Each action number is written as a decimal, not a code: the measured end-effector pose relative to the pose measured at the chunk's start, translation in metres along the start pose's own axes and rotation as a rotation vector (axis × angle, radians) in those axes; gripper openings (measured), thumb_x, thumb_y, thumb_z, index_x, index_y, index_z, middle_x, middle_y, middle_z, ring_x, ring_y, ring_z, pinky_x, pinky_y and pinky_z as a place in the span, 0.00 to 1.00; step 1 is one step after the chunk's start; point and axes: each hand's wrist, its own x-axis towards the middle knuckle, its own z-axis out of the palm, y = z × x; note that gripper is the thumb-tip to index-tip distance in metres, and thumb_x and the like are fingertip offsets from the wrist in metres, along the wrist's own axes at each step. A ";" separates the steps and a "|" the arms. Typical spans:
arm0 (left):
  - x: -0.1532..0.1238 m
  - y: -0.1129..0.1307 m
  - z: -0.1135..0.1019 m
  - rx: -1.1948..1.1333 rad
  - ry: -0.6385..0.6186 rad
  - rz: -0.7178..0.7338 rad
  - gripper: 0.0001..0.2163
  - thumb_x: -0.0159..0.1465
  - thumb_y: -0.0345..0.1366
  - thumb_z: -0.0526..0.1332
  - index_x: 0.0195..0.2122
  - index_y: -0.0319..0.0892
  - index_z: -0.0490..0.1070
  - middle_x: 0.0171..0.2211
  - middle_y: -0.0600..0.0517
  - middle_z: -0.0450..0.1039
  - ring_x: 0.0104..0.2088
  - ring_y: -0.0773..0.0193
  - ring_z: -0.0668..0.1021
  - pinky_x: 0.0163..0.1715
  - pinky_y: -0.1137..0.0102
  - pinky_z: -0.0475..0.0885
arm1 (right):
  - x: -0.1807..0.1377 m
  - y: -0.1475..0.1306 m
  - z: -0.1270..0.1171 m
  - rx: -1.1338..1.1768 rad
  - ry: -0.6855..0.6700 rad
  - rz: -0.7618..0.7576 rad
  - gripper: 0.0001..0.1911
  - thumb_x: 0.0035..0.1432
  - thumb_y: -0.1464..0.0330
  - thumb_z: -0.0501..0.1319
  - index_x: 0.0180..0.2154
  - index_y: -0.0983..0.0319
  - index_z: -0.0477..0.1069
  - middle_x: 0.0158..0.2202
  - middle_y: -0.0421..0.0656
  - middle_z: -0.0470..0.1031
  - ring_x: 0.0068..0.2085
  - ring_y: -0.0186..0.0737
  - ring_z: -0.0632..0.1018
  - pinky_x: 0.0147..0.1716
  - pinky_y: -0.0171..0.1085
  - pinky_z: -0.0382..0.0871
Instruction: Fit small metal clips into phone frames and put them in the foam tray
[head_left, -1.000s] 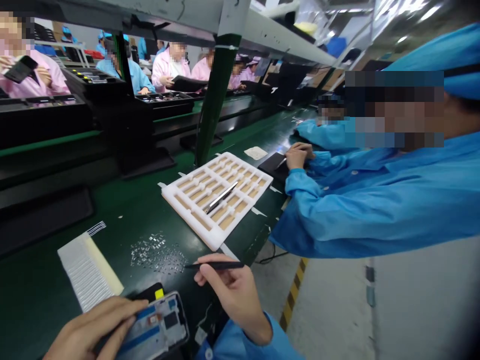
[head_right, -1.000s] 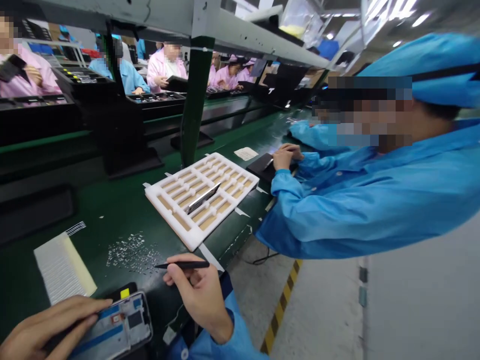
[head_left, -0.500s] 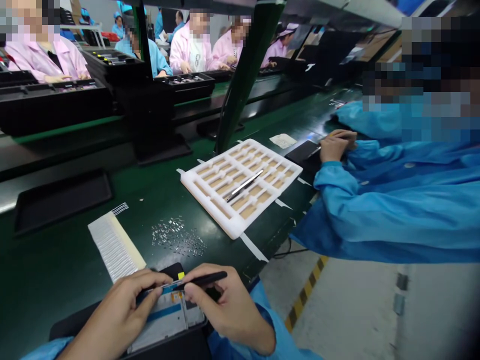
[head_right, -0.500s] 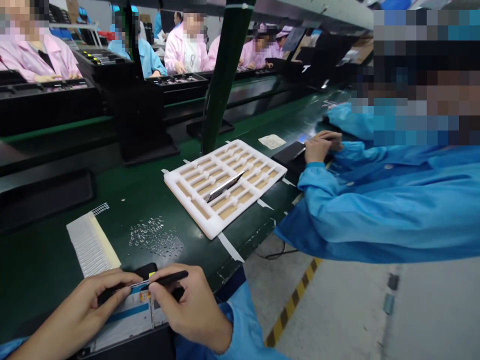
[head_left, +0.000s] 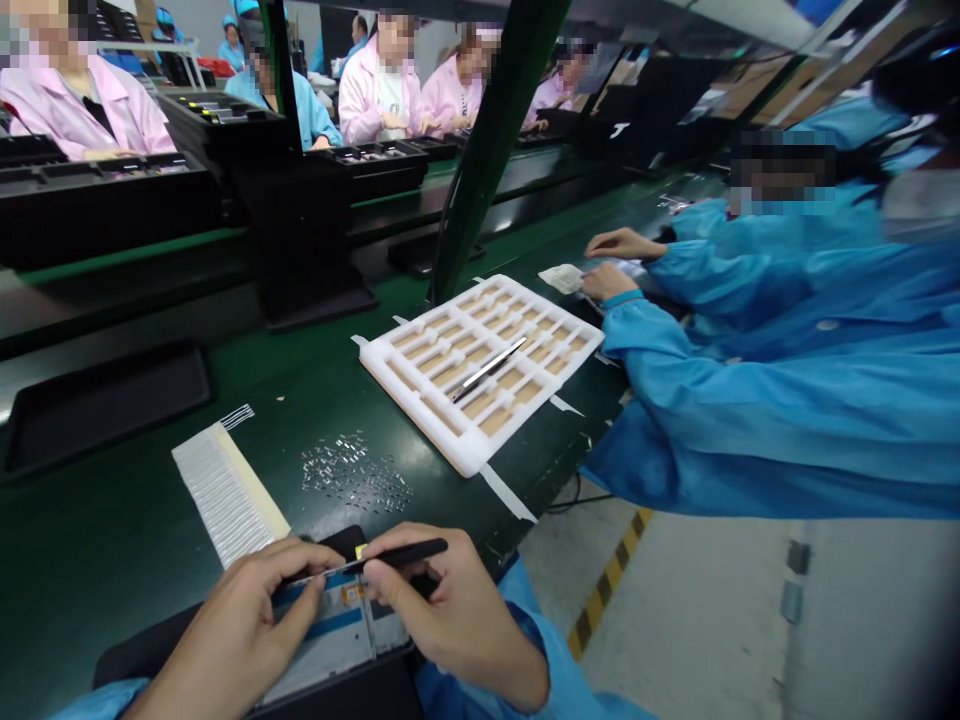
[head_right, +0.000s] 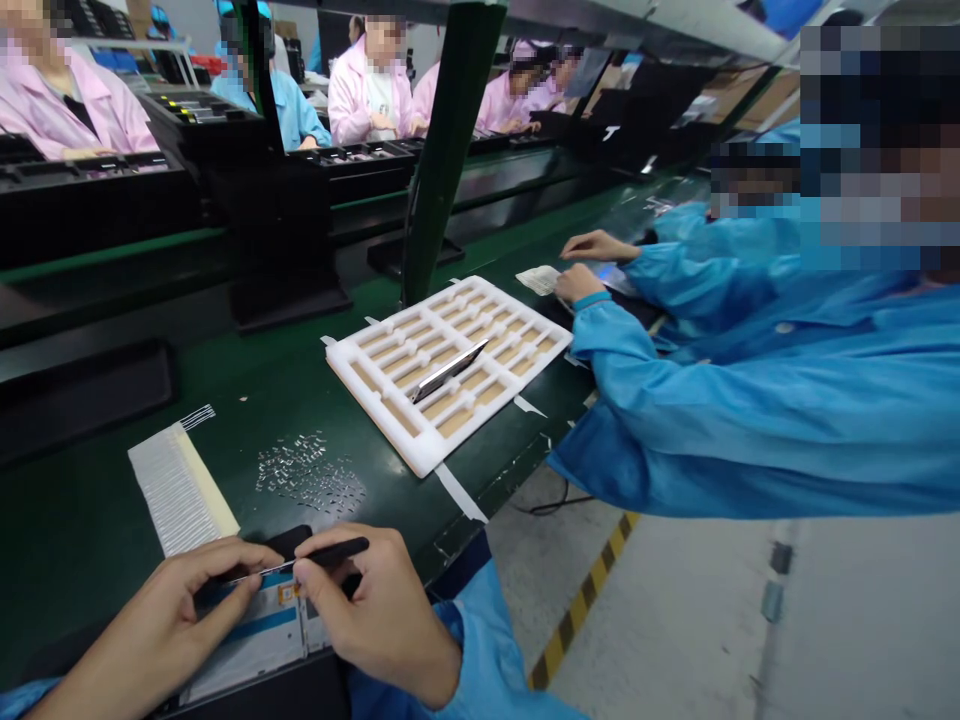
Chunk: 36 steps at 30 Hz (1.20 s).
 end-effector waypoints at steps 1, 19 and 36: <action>0.000 0.000 0.001 0.000 0.001 -0.002 0.15 0.75 0.45 0.58 0.54 0.55 0.83 0.49 0.53 0.86 0.47 0.60 0.86 0.54 0.68 0.80 | 0.000 -0.001 0.000 0.001 0.004 -0.003 0.09 0.67 0.66 0.67 0.41 0.61 0.86 0.34 0.46 0.87 0.31 0.44 0.88 0.29 0.36 0.84; 0.003 -0.013 0.012 0.051 0.091 -0.014 0.10 0.72 0.44 0.61 0.44 0.55 0.84 0.43 0.56 0.86 0.43 0.62 0.86 0.44 0.72 0.79 | -0.004 -0.008 0.001 -0.073 0.088 -0.227 0.06 0.67 0.70 0.68 0.42 0.59 0.86 0.37 0.46 0.88 0.37 0.44 0.88 0.38 0.37 0.83; -0.008 0.000 -0.008 0.085 -0.065 0.012 0.16 0.77 0.51 0.54 0.53 0.58 0.80 0.50 0.55 0.85 0.51 0.61 0.86 0.50 0.72 0.79 | -0.024 0.005 0.011 -0.178 0.052 -0.437 0.16 0.69 0.76 0.66 0.54 0.54 0.83 0.46 0.46 0.88 0.45 0.45 0.88 0.49 0.39 0.85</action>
